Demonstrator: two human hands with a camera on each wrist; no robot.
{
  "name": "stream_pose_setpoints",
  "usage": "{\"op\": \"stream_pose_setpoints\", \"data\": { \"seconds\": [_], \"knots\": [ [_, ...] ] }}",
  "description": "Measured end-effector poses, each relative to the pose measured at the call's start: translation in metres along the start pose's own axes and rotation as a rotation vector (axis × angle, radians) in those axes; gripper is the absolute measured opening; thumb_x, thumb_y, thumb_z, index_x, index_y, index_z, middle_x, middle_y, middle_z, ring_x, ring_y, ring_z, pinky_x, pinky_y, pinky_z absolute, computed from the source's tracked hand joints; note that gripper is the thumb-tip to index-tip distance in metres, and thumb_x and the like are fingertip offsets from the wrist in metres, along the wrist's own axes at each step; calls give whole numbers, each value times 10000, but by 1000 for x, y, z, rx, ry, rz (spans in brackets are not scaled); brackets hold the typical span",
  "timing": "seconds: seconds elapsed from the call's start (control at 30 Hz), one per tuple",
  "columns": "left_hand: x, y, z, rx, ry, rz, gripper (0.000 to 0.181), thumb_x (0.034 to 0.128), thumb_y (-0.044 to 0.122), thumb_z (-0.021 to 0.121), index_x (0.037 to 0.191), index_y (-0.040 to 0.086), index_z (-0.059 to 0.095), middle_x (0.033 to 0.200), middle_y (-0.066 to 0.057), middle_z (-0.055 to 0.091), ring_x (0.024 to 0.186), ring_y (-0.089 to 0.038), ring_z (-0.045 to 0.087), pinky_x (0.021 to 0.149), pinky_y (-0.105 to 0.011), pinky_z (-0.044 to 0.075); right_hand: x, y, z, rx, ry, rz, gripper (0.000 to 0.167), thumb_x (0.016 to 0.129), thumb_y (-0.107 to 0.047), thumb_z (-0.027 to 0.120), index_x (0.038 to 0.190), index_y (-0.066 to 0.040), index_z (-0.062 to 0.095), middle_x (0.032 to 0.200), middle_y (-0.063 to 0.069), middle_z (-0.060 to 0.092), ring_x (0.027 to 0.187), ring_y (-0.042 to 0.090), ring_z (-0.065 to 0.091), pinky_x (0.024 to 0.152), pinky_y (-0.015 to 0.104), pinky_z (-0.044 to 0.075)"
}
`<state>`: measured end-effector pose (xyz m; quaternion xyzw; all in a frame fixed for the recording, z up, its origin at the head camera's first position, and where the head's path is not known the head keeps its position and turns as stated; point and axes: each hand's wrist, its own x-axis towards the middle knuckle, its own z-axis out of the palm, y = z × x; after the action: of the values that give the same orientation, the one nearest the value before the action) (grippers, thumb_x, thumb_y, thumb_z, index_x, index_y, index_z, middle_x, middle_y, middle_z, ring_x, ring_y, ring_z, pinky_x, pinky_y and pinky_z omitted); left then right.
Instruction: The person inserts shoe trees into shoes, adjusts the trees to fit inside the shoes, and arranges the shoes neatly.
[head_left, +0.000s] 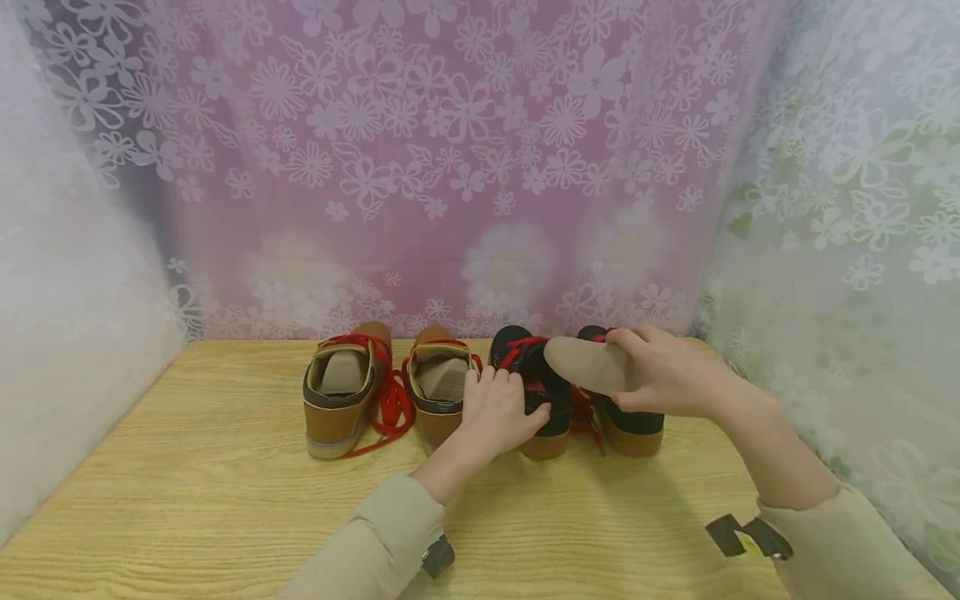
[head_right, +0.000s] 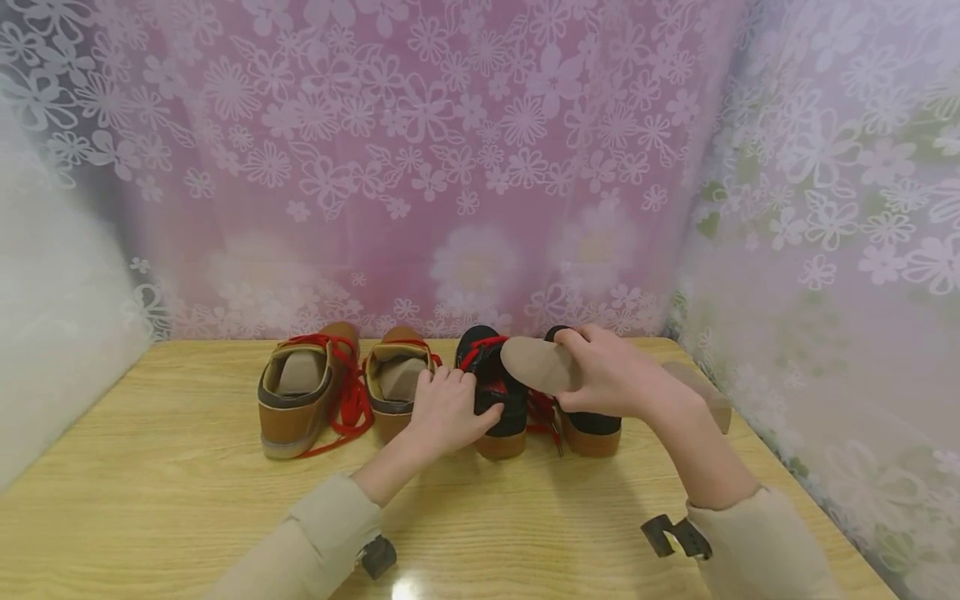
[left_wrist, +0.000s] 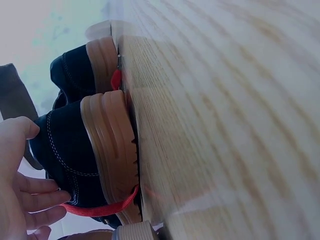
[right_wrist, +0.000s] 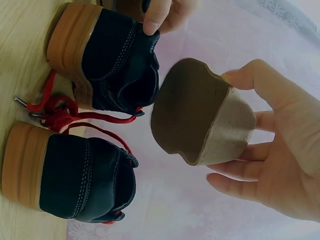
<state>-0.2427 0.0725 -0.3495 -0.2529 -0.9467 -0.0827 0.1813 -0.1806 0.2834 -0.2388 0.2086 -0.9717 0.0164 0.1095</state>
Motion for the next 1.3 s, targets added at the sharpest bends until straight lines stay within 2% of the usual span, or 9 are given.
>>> {"op": "stream_pose_setpoints", "data": {
  "seconds": [0.17,0.43,0.9,1.13,1.3],
  "knots": [
    [0,0,-1,-11,2,-5,513,841,602,493,821,99,593,834,-34,582,777,-215,486,714,-364,320,4,0,-1,32,-47,-23,599,726,-272,713,1235,-23,519,1173,203,530,1008,375,556,772,501,471],
    [0,2,-2,-25,-17,-20,523,845,602,488,858,93,604,852,-37,581,801,-223,495,739,-380,334,15,2,-3,41,-98,-28,564,721,-264,712,1205,-39,532,1136,156,544,981,324,560,777,469,470],
    [3,2,-4,-17,-52,-18,520,849,602,482,873,102,620,892,-41,602,849,-235,510,806,-418,343,20,-3,-1,43,-132,-31,592,734,-256,719,1234,-14,512,1154,171,539,1012,349,541,823,488,447],
    [4,1,-7,-14,-68,-17,541,854,599,473,924,90,643,945,-60,619,912,-258,526,882,-461,325,21,-2,2,58,-142,-32,587,722,-250,717,1225,-22,518,1109,144,545,952,303,553,791,457,462],
    [5,1,-8,-20,-74,-15,534,855,599,471,893,98,649,937,-55,626,891,-249,529,852,-449,338,22,-3,4,57,-142,-36,585,713,-239,717,1220,-26,518,1067,123,547,903,267,555,770,437,469]
  ]
}}
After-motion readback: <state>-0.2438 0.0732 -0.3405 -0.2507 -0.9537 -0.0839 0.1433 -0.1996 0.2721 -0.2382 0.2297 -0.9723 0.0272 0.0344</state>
